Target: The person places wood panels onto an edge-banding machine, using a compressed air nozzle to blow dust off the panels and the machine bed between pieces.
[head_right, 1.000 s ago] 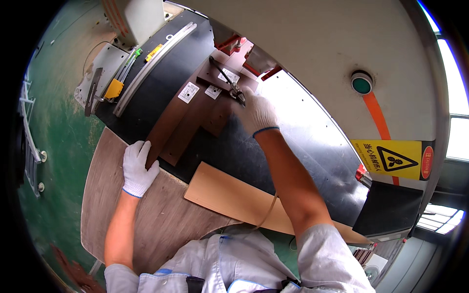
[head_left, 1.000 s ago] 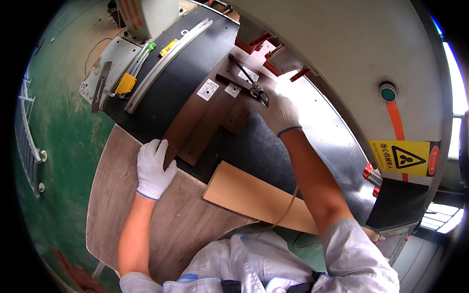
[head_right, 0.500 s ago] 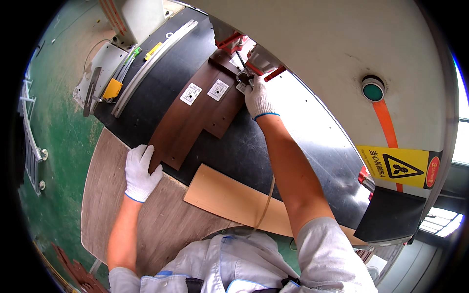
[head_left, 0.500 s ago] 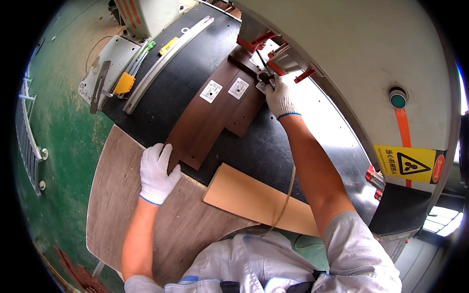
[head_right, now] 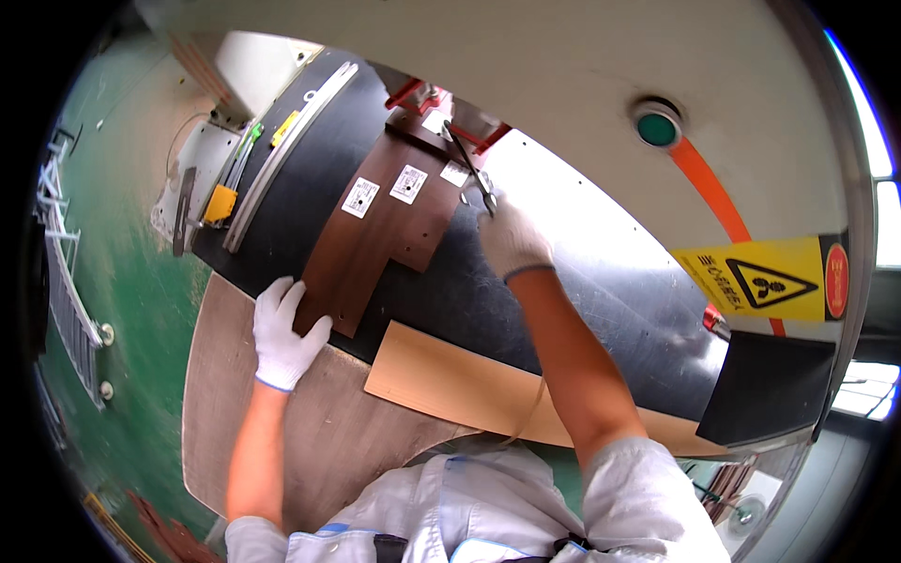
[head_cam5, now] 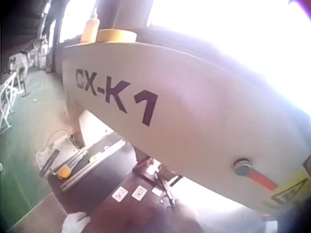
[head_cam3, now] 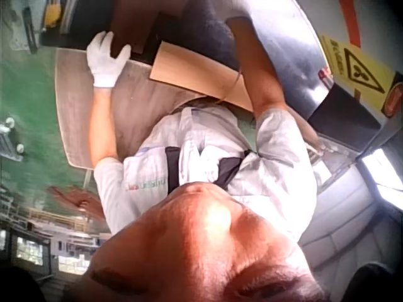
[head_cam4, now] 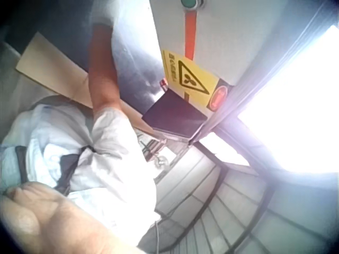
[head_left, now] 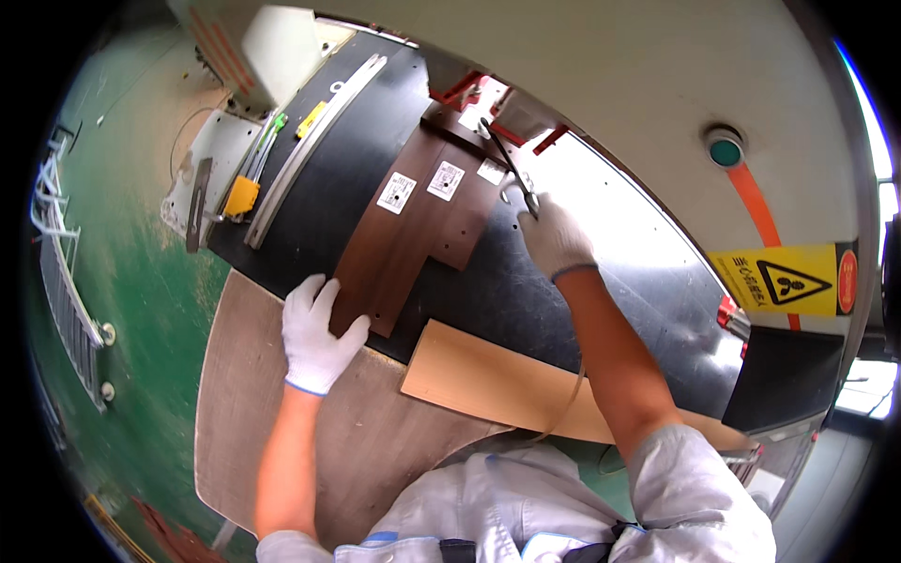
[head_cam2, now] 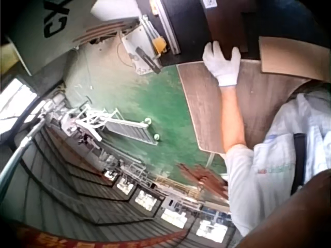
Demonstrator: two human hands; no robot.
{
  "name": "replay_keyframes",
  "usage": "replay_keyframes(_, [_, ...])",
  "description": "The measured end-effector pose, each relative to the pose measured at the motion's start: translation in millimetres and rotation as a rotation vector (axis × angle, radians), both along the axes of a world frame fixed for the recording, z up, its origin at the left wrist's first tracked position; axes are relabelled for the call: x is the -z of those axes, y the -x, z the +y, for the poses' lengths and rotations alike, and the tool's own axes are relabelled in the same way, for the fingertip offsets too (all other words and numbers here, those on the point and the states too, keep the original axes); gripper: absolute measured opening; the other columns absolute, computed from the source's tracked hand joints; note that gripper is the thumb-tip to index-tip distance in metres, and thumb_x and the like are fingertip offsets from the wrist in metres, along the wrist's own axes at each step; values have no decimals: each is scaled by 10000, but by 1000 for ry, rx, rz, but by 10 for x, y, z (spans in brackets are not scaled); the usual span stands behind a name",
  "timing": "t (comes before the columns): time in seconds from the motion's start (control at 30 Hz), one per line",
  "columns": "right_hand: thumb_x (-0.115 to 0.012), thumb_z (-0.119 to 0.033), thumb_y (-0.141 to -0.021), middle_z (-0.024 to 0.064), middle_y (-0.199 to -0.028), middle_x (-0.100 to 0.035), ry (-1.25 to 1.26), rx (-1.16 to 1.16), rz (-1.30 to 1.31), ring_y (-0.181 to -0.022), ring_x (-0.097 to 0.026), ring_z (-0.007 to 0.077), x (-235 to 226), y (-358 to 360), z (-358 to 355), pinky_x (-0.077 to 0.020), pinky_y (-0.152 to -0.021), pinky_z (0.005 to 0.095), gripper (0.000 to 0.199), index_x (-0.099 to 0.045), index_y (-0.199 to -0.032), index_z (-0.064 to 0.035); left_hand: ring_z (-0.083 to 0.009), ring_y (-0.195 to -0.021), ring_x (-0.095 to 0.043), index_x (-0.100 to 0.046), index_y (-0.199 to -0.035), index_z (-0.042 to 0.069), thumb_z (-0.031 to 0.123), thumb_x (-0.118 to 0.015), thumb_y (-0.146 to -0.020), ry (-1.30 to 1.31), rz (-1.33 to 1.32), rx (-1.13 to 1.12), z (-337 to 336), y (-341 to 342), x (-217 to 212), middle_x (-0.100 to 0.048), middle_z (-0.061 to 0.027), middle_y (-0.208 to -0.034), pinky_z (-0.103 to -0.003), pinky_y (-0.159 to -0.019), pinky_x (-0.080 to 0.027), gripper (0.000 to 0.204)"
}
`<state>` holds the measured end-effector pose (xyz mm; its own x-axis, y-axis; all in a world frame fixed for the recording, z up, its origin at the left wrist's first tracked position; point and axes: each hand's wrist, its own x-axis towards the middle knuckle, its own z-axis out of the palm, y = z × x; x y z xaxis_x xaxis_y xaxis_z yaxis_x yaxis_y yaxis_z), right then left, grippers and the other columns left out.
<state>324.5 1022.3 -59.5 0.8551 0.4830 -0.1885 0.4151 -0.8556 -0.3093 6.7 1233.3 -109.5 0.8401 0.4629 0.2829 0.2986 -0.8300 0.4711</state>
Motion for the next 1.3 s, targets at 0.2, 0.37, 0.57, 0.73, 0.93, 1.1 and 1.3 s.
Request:
replay_keyframes(0.2, [-673, -356, -968, 295, -993, -704, -160, 330, 349, -1017, -680, 471, 57, 365, -876, -528, -904, 506, 426, -626, -1062, 57, -548, -1441, -356, -503, -1503, 70, 612, -886, -669, -89, 182, 66, -272, -1308, -218, -385, -321, -1574, -669, -1180, -285, 1066])
replay_keyframes(0.37, [-670, -345, -968, 300, -1006, -705, -219, 268, 423, -1026, -672, 485, 133, 493, -1018, -525, -898, 519, 410, -628, -1069, 50, -562, -1488, -242, -305, -1650, 93, 774, -855, -587, -275, 526, 75, -596, -2005, -197, -270, -261, -1647, -713, -1210, -158, 1377])
replay_keyframes(0.57, [-653, -337, -972, 284, -972, -706, -289, 284, 425, -990, -685, 467, 259, 570, -1045, -535, -886, 510, 399, -624, -1058, 52, -529, -1519, -233, -305, -1653, 81, 745, -836, -675, -316, 301, 228, -481, -2405, -24, -251, -301, -1673, -633, -1252, -182, 1296])
replay_keyframes(0.73, [-652, -291, -975, 63, -801, -634, -537, 447, 625, -681, -601, 170, 446, 542, -1164, -514, -646, 349, 259, -595, -965, -38, -483, -1432, -342, -329, -1662, 150, 735, -727, -800, -421, 448, 241, -437, -2723, 27, -232, -231, -1692, -661, -1210, -227, 1115])
replay_keyframes(0.93, [-641, -335, -920, 174, -785, -667, -578, 490, 639, -766, -663, 301, 487, 565, -1185, -521, -741, 419, 344, -638, -920, 9, -475, -1463, -328, -298, -1675, 174, 735, -731, -790, -418, 477, 229, -496, -2807, -20, -245, -217, -1687, -643, -1239, -194, 1134])
replay_keyframes(1.1, [-657, -324, -897, 196, -788, -659, -464, 406, 725, -778, -664, 320, 353, 519, -1191, -524, -749, 441, 337, -630, -911, 12, -487, -1517, -278, -344, -1624, 51, 678, -845, -694, -290, 259, 182, -451, -2294, 44, -313, -289, -1649, -624, -1256, -158, 1228])
replay_keyframes(1.3, [-679, -295, -881, 210, -822, -659, -456, 413, 531, -797, -652, 338, 340, 758, -1263, -528, -779, 454, 318, -630, -929, 15, -495, -1517, -282, -526, -1540, 135, 621, -861, -702, -383, 470, 453, -238, -1544, -128, -349, -228, -1658, -701, -1196, -221, 1025])
